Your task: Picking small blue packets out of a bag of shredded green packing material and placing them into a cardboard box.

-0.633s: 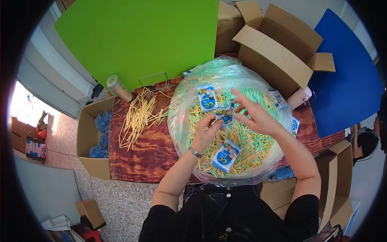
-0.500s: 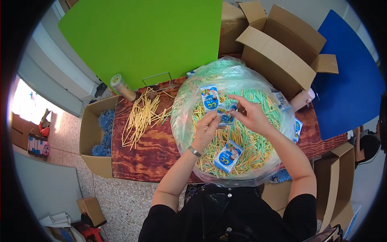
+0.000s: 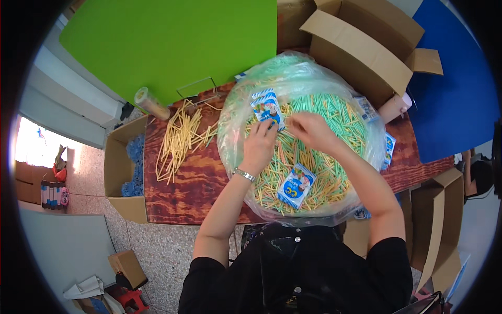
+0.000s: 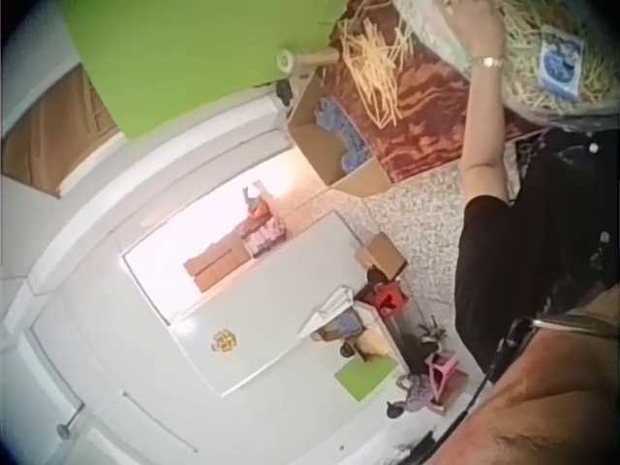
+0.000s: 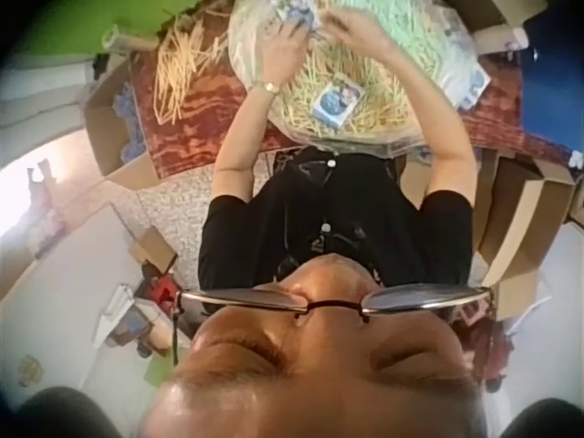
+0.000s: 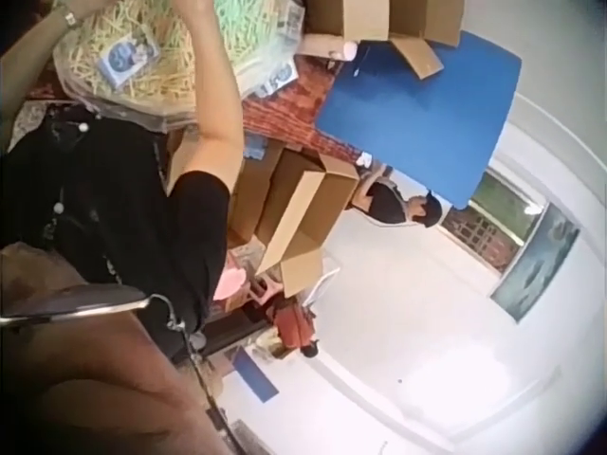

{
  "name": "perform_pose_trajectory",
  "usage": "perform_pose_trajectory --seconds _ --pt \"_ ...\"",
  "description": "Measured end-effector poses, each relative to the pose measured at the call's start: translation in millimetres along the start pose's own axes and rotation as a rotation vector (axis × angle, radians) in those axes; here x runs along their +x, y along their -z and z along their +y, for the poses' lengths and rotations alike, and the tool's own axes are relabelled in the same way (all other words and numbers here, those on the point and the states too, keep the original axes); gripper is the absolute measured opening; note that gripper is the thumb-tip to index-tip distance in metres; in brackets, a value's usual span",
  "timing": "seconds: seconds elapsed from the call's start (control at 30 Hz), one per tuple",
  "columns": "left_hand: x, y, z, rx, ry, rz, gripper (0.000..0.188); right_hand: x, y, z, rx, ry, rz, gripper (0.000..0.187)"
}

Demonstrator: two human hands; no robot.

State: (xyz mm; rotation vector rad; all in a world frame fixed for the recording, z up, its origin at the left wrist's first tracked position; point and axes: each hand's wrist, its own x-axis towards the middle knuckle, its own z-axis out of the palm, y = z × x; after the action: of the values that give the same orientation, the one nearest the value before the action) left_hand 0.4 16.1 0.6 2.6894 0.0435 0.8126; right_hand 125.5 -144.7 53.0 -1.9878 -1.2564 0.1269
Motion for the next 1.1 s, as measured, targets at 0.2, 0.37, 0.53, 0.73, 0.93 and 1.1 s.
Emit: perform_pose_trajectory --seconds 0.2,0.37,0.53,0.73,0.93,1.1 --pt "0 0 2 0.021 -0.022 0.009 0.029 -96 -1 -20 -0.404 -0.158 -0.287 0.027" --pt "-4 9 8 0.029 -0.028 0.042 0.028 -106 -11 -12 -0.321 -0.157 -0.201 0.021" --pt "-19 35 42 -0.188 -0.011 0.032 0.028 -103 11 -24 -0.436 0.036 -0.024 0.016" --pt "-41 30 60 -0.518 0.141 -0.302 0.019 -84 28 -47 -0.415 0.157 0.132 0.015" --pt "-36 36 68 -0.83 0.337 -0.396 0.018 -93 16 -33 0.028 -0.036 -0.08 0.019" --pt "-36 28 64 -0.763 0.351 -0.328 0.017 -88 22 -36 0.023 0.023 -0.09 0.017"
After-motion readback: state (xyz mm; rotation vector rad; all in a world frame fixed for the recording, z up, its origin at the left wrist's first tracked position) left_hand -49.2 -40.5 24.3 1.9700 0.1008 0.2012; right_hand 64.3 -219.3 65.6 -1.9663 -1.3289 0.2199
